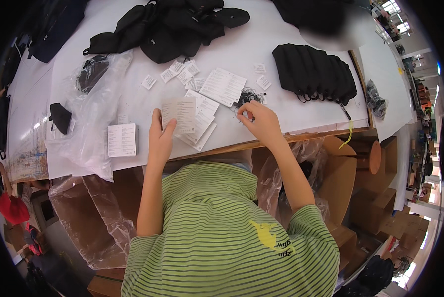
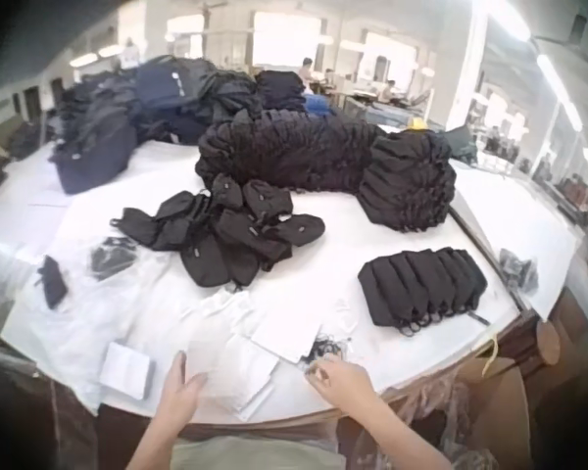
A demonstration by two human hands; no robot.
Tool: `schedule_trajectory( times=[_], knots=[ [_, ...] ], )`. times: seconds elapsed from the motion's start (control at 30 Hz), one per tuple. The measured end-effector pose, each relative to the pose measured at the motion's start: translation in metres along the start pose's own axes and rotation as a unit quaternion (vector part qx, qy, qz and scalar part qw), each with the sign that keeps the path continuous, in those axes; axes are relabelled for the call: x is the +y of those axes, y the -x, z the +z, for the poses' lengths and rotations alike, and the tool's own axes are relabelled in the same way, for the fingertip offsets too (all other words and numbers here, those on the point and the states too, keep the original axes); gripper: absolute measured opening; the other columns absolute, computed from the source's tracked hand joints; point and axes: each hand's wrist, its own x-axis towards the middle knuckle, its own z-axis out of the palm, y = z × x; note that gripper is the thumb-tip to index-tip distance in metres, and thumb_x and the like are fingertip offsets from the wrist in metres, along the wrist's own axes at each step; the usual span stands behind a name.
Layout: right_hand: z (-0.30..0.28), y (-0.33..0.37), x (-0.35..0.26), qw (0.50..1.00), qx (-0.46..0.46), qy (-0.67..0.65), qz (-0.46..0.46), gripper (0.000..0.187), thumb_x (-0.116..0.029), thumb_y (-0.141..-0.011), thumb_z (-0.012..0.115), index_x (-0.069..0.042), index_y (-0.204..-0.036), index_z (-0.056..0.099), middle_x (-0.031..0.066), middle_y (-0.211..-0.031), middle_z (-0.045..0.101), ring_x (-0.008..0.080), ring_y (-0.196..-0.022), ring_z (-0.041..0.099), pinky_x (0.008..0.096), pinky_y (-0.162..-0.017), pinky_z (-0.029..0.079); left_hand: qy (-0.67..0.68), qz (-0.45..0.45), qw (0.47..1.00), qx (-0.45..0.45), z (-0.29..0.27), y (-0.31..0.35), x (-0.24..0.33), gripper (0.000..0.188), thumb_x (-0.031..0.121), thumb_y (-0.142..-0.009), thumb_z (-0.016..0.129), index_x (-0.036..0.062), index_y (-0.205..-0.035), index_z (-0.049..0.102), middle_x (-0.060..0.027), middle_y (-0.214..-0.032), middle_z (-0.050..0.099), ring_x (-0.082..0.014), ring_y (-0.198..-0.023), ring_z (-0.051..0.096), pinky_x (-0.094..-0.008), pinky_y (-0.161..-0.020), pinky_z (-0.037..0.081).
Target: Put plastic tags on black pouches and stack them.
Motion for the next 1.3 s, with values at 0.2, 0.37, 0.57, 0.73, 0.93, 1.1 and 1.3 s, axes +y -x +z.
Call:
schedule_trajectory(
  times=[0.2,0.37,0.57,0.73,0.93,1.1,1.3],
  knots=[
    [0.02,-0.015,0.008,0.989,-0.097,0.106,0.034,0.018,-0.024,-0.075,0.069,-0.009,-0.079,0.061,0.0081,-0.083,0.064,0.027,-0.08,0.062,0.0402,-0.068,0.048,0.07,-0.002,0.996,-0.054,-0.016,0.023,0.014,0.045,0.015,-0.092,0.051,-0.0082,-0.129,0.035,-0.0193,-0.117,0.055,-0.0216,-0.107,0.051,-0.0302,-0.095,0.038],
    [-0.011,-0.024,-0.01,0.999,-0.029,-0.004,0.037,0.015,-0.018,-0.076,0.068,-0.004,-0.075,0.063,0.0076,-0.076,0.064,0.025,-0.071,0.061,0.0361,-0.063,0.047,0.103,-0.016,0.994,-0.041,-0.019,0.024,-0.01,0.047,0.017,-0.093,0.05,-0.0092,-0.13,0.035,-0.0169,-0.122,0.052,-0.0208,-0.111,0.049,-0.0298,-0.098,0.035],
    [-0.056,-0.033,-0.033,0.988,0.063,-0.137,0.031,0.013,-0.015,-0.078,0.069,-0.003,-0.083,0.067,0.0003,-0.069,0.061,0.0057,-0.055,0.043,0.0217,-0.051,0.036,0.118,-0.055,0.988,-0.078,-0.019,0.024,0.024,0.049,0.026,-0.091,0.057,-0.0041,-0.125,0.04,-0.0165,-0.116,0.055,-0.0187,-0.108,0.052,-0.0302,-0.094,0.039],
    [-0.079,-0.029,-0.049,0.911,0.088,-0.395,0.077,0.01,-0.012,-0.081,0.067,-0.002,-0.081,0.067,0.0021,-0.072,0.063,0.0014,-0.055,0.043,0.0181,-0.051,0.034,0.051,-0.055,0.993,-0.091,-0.012,0.025,0.036,0.061,0.031,-0.082,0.069,-0.0008,-0.124,0.038,-0.0152,-0.11,0.057,-0.0198,-0.1,0.055,-0.0321,-0.086,0.044],
    [-0.064,-0.012,-0.036,0.872,0.072,-0.46,0.148,0.011,-0.012,-0.084,0.064,-0.002,-0.086,0.063,0.0058,-0.073,0.065,0.0025,-0.052,0.043,0.0176,-0.049,0.032,0.077,-0.052,0.987,-0.133,-0.006,0.024,0.026,0.064,0.026,-0.08,0.071,0.0016,-0.127,0.036,-0.0158,-0.114,0.055,-0.0222,-0.106,0.052,-0.0323,-0.09,0.042],
    [-0.045,0.023,0.05,0.865,0.216,-0.376,0.254,0.016,-0.015,-0.084,0.064,0.0,-0.09,0.064,0.0056,-0.073,0.066,0.0047,-0.054,0.047,0.0196,-0.048,0.034,0.111,-0.071,0.978,-0.161,-0.001,0.026,0.017,0.057,0.021,-0.08,0.069,0.002,-0.126,0.041,-0.0153,-0.119,0.051,-0.0219,-0.111,0.048,-0.0326,-0.094,0.038],
    [-0.024,0.066,0.1,0.924,0.252,-0.044,0.286,0.016,-0.016,-0.08,0.066,-0.006,-0.092,0.065,0.0029,-0.079,0.062,0.0127,-0.06,0.052,0.0288,-0.058,0.042,0.226,-0.057,0.968,-0.093,0.007,0.023,0.01,0.036,0.007,-0.085,0.061,-0.0045,-0.118,0.051,-0.0073,-0.098,0.061,-0.014,-0.094,0.055,-0.0269,-0.086,0.042]
  ],
)
